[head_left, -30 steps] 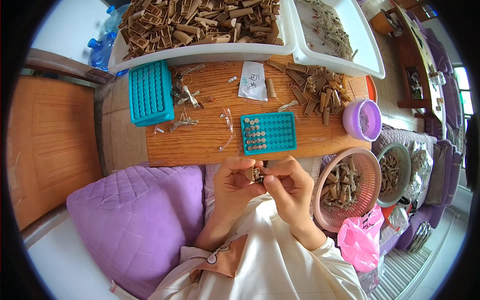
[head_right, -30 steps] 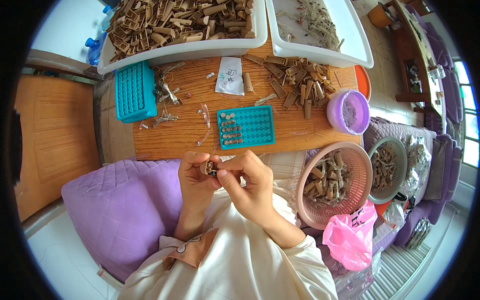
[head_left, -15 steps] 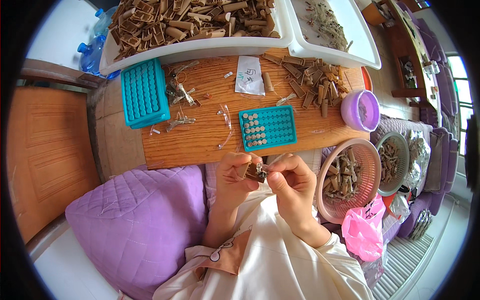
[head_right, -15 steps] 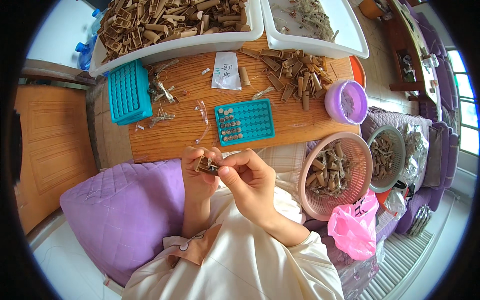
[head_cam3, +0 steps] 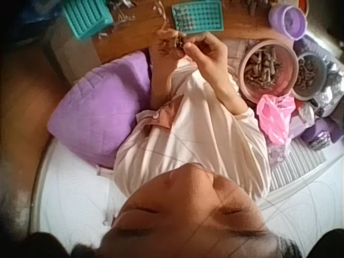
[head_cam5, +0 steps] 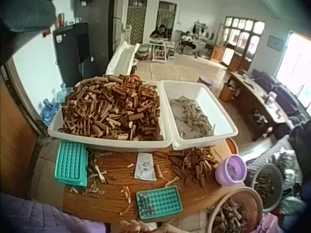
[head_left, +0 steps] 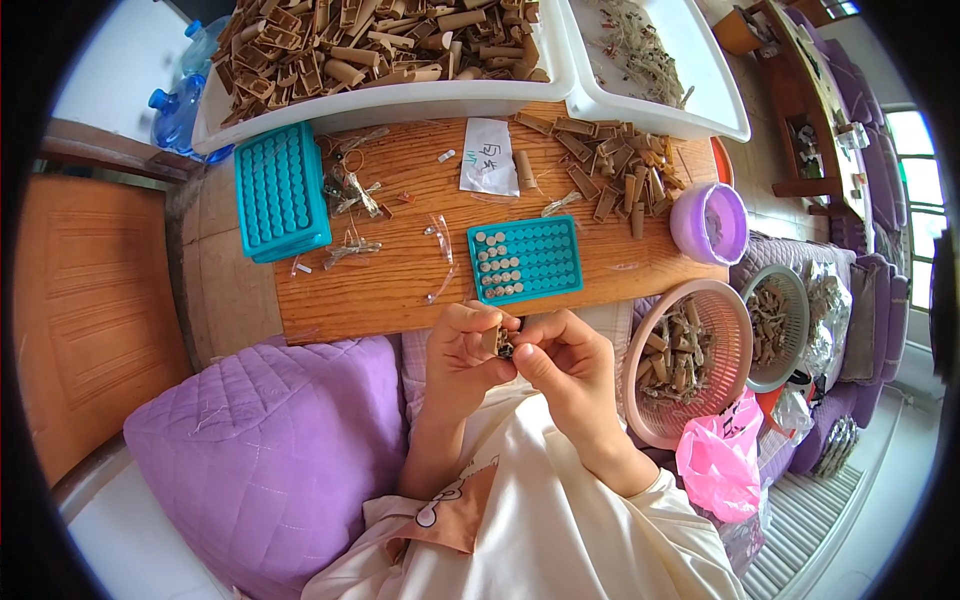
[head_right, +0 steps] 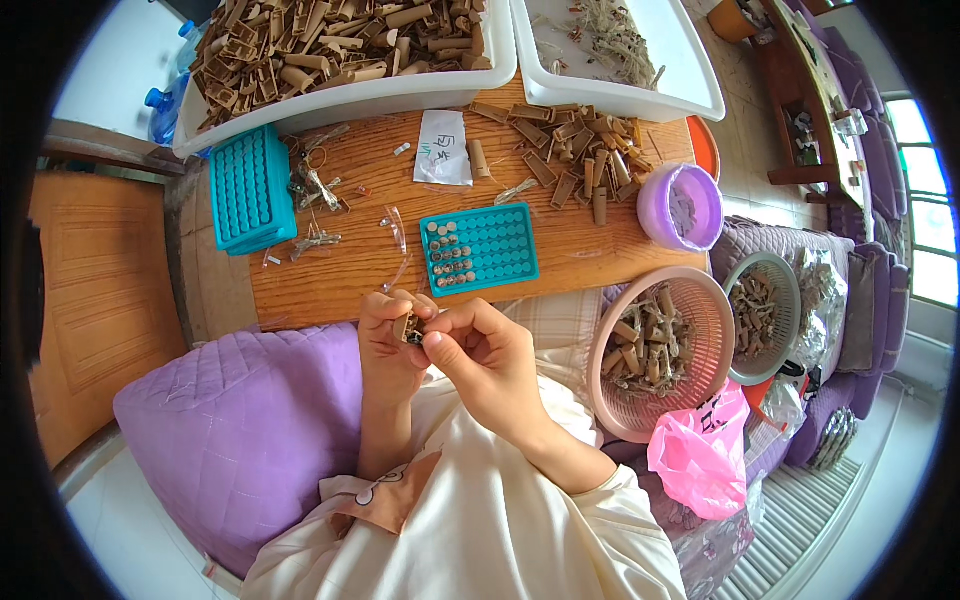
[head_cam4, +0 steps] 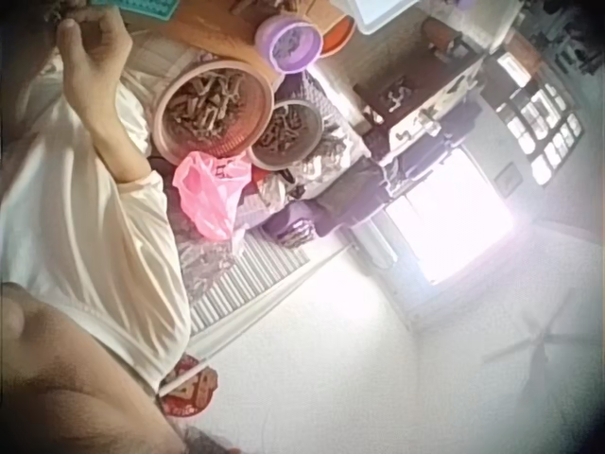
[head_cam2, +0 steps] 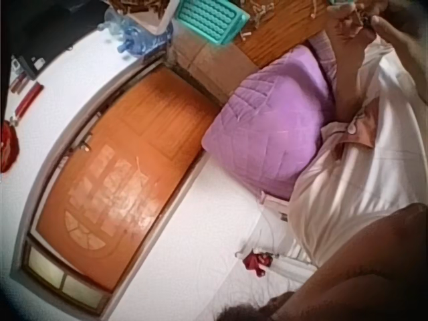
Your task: The person assembles small plastic and metal components into a larger unit by hand at a table.
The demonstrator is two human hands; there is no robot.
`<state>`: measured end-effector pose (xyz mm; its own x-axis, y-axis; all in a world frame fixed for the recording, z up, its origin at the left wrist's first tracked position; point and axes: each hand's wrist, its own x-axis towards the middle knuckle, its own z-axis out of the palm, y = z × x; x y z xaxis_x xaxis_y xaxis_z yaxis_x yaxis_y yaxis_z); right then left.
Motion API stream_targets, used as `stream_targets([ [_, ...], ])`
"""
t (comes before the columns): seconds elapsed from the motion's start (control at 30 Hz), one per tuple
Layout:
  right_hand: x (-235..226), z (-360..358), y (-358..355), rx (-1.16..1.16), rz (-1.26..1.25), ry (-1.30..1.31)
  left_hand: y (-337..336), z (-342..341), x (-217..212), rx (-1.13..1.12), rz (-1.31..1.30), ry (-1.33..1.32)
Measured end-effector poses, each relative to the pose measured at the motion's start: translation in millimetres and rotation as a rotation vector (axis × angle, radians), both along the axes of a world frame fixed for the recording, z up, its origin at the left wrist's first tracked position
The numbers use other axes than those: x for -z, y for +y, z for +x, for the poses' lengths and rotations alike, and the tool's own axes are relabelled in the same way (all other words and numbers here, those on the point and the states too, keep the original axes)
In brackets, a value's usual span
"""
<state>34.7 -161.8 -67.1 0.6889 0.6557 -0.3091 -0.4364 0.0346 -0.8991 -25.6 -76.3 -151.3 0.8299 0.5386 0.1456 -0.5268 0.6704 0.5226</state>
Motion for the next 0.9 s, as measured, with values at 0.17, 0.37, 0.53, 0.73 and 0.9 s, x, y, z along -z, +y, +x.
stream_targets([
  [0.17, 0, 3, 4, -0.013, -0.019, 0.028, -1, -3, -4, 0.042, -0.014, 0.059],
  [0.37, 10, 25, 2, -0.118, 0.007, 0.099, -5, -2, -7, 0.039, -0.012, 0.180],
  [0.53, 15, 21, -3, -0.084, 0.064, 0.099, -2, 5, -22, -0.117, -0.154, 0.404],
  [0.73, 33, 8, -1, -0.037, -0.084, -0.119, 2, 1, -31, -0.158, -0.172, 0.396],
  [0.9, 44, 3, 4, -0.003, -0.090, -0.059, 4, -1, -34, -0.142, -0.204, 0.405],
])
